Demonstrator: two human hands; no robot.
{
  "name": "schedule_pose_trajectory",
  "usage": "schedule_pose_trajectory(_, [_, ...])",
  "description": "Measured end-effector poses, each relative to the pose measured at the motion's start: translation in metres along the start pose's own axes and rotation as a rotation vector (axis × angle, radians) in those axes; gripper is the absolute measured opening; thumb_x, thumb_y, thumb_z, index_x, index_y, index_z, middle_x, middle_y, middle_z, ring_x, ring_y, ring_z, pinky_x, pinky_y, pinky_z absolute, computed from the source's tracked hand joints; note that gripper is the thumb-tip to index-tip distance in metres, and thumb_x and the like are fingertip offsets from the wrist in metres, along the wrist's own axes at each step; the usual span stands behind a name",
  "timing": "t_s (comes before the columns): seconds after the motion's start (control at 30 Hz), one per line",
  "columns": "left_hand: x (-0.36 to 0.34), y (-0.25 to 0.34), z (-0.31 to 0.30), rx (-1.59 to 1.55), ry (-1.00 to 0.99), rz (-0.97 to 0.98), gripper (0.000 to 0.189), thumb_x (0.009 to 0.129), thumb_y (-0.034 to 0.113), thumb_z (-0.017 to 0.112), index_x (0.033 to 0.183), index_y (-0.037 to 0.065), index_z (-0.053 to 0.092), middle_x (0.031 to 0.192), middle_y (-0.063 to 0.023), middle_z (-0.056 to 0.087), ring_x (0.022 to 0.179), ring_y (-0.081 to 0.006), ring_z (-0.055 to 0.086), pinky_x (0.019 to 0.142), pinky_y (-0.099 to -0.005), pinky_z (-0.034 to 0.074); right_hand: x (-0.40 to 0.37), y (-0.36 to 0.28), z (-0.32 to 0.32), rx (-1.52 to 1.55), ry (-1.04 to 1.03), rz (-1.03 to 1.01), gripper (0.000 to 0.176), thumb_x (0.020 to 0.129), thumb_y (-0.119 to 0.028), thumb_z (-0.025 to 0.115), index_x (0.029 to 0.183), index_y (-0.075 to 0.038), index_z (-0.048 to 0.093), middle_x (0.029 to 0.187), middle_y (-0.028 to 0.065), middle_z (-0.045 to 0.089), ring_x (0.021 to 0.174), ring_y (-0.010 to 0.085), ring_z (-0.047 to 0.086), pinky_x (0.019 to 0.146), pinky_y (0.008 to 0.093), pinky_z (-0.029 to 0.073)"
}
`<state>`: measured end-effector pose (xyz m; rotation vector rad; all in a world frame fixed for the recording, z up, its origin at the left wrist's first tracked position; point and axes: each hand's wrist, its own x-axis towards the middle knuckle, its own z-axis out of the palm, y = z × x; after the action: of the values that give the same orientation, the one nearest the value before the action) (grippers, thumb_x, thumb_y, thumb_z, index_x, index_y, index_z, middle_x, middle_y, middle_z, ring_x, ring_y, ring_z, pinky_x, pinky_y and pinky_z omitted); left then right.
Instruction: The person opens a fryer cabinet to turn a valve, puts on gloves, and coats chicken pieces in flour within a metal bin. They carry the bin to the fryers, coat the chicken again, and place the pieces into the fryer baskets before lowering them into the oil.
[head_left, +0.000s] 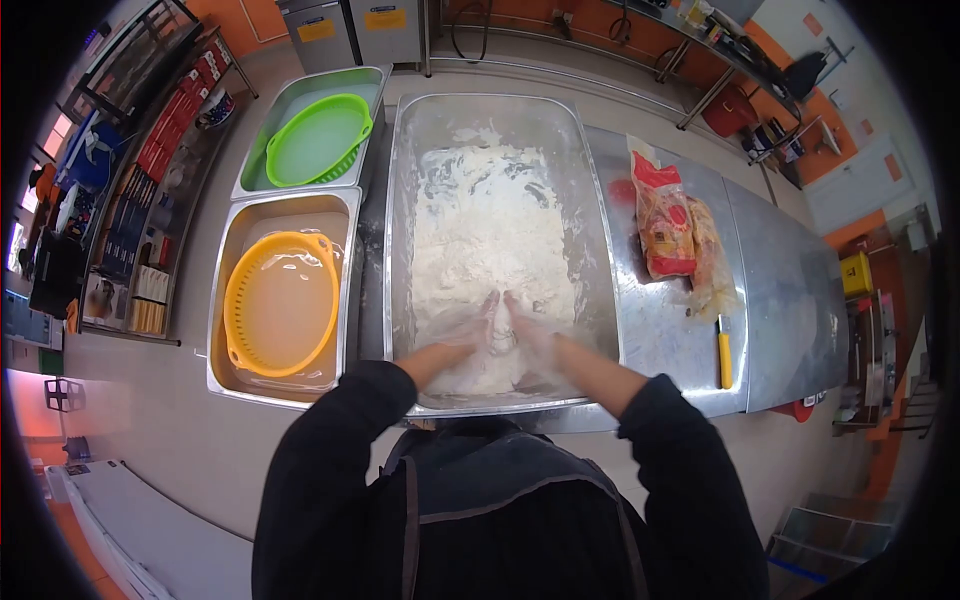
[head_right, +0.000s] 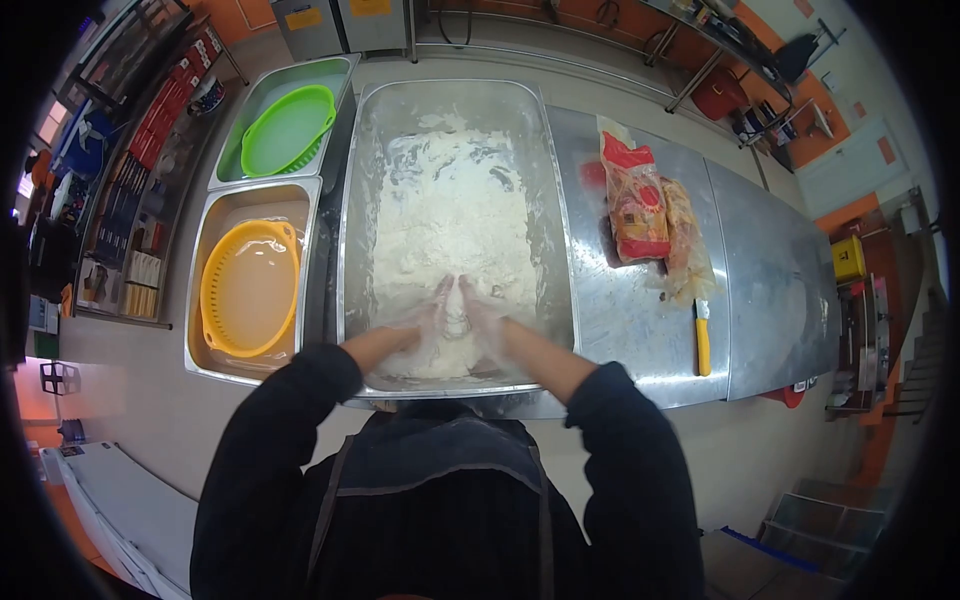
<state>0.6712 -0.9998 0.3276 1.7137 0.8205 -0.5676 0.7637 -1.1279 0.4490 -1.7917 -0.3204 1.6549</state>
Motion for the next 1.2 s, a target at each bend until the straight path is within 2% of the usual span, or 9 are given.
schedule_pose_trajectory(0.3, [-0.033,0.01,-0.001,0.221,0.195,0.636,0.057,0.091,0.041,0.018,0.137,0.008,0.014,0.135,-0.018,0.029,0.125,-0.0292,0.027,0.105,-0.0348,0.017,0.026,-0.002,-0.039,-0.297,0.236,-0.175,0.069,0.081,-0.049,0.051,0.133,-0.01,0.029,0.123,0.0171,0.045,0.11,0.0287,0.044,0.095,0.0356,0.03])
schedule_pose_trajectory(0.4, [-0.091,0.057,-0.03,-0.566,-0.13,0.223,0.056,0.092,0.039,0.015,0.137,0.006,0.012,0.138,-0.0164,0.024,0.126,-0.0258,0.025,0.105,-0.0326,0.016,0.003,-0.003,-0.061,-0.243,0.056,-0.305,0.071,0.079,-0.044,0.057,0.134,-0.01,0.026,0.131,0.016,0.037,0.115,0.0262,0.04,0.096,0.0324,0.028])
schedule_pose_trajectory(0.5, [-0.048,0.002,-0.045,0.017,0.072,0.63,0.062,0.09,0.045,0.019,0.134,0.002,0.021,0.14,-0.018,0.019,0.129,-0.0277,0.019,0.104,-0.0343,0.017,-0.007,0.001,-0.064,-0.01,0.037,-0.356,0.074,0.08,-0.052,0.052,0.137,-0.015,0.02,0.139,0.0139,0.022,0.128,0.0254,0.021,0.1,0.0382,0.024])
schedule_pose_trajectory(0.6, [-0.047,0.019,-0.043,0.121,-0.132,0.173,0.061,0.091,0.044,0.019,0.135,0.003,0.021,0.139,-0.0173,0.02,0.129,-0.0272,0.02,0.105,-0.0336,0.017,0.023,0.04,-0.052,0.052,0.022,-0.061,0.066,0.084,-0.052,0.042,0.135,-0.015,0.022,0.138,0.0135,0.023,0.127,0.0284,0.021,0.094,0.0462,0.03])
schedule_pose_trajectory(0.73, [-0.012,0.015,0.014,0.042,-0.189,0.102,0.059,0.091,0.044,0.019,0.135,0.004,0.02,0.139,-0.0165,0.023,0.128,-0.0264,0.021,0.105,-0.0327,0.016,0.061,0.059,-0.015,0.036,0.154,-0.033,0.06,0.086,-0.046,0.041,0.132,-0.011,0.027,0.132,0.0125,0.032,0.122,0.0257,0.029,0.092,0.0414,0.034])
schedule_pose_trajectory(0.93, [-0.029,0.044,0.017,-0.503,-0.161,0.2,0.056,0.092,0.042,0.019,0.137,0.008,0.016,0.138,-0.0142,0.027,0.128,-0.024,0.024,0.105,-0.0302,0.015,0.04,0.013,-0.016,-1.128,0.379,-0.163,0.051,0.089,-0.038,0.04,0.128,-0.005,0.034,0.123,0.0109,0.046,0.114,0.0215,0.041,0.088,0.0343,0.04])
schedule_pose_trajectory(1.03, [-0.038,0.016,-0.003,-0.12,-0.022,0.807,0.068,0.085,0.056,0.031,0.13,0.005,0.034,0.132,-0.0205,0.034,0.125,-0.0299,0.029,0.105,-0.0348,0.018,0.064,0.055,-0.057,-0.784,0.294,-0.663,0.046,0.089,-0.035,0.041,0.124,-0.005,0.041,0.118,0.0097,0.051,0.112,0.019,0.045,0.088,0.029,0.039])
schedule_pose_trajectory(1.1, [-0.082,0.031,-0.037,-0.064,-0.337,0.448,0.065,0.084,0.054,0.038,0.128,0.007,0.038,0.129,-0.02,0.037,0.123,-0.0294,0.031,0.103,-0.0356,0.021,0.063,0.062,-0.066,-0.374,0.198,-0.764,0.041,0.088,-0.033,0.042,0.119,-0.005,0.045,0.113,0.0087,0.054,0.108,0.0176,0.048,0.087,0.0271,0.039])
schedule_pose_trajectory(1.2, [-0.108,0.06,-0.086,0.959,-0.445,0.209,0.059,0.084,0.05,0.041,0.127,0.01,0.04,0.13,-0.0162,0.039,0.124,-0.0284,0.031,0.104,-0.0347,0.021,0.005,-0.001,-0.058,-0.208,0.181,-0.531,0.037,0.087,-0.03,0.043,0.113,-0.004,0.049,0.105,0.0079,0.058,0.097,0.0166,0.054,0.082,0.0283,0.042])
